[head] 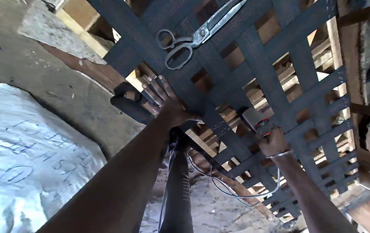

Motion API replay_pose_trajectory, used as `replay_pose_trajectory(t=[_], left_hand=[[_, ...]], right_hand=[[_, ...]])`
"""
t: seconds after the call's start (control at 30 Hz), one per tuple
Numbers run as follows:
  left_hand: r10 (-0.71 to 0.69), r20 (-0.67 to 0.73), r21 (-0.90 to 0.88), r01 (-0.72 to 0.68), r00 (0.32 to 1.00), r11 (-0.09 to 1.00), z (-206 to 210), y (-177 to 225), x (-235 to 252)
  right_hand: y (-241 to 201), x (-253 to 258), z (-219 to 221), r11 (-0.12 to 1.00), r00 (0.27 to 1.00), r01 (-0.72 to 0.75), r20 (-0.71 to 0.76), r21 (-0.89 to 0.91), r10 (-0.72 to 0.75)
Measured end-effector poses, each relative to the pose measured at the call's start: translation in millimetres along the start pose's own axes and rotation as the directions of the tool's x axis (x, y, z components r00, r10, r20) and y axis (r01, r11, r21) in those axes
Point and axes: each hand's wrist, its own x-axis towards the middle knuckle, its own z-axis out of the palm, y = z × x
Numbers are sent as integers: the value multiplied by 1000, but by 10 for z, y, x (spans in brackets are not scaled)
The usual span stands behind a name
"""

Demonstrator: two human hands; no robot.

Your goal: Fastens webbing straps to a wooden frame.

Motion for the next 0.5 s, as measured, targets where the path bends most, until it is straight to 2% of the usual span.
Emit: replay_pose_trajectory(t=[0.03, 0.1, 0.23, 0.33, 0.4, 0.5], left_hand=[[-22, 65, 2, 21, 998, 1000, 2, -18, 40], [-59, 99, -2, 60, 993, 998, -55, 47, 2], [-38, 13, -40, 38, 999, 998, -54, 53, -23], [-48, 34, -58, 49, 998, 997, -54, 46, -7], [-40, 12, -64, 40, 999, 997, 7, -7, 32], [-71, 56, -43, 73, 996, 996, -82, 82, -25]], right_hand=[[17, 24, -18, 1000, 1000, -17, 1, 1, 17], [58, 63, -43, 999, 999, -40, -6, -7, 40], [66, 110, -125, 1000, 998, -16, -56, -15, 15], [100, 124, -132, 1000, 997, 1, -72, 21, 0], [84, 128, -154, 999, 998, -32, -55, 27, 34], [79, 119, -154, 995, 995, -84, -54, 48, 86]])
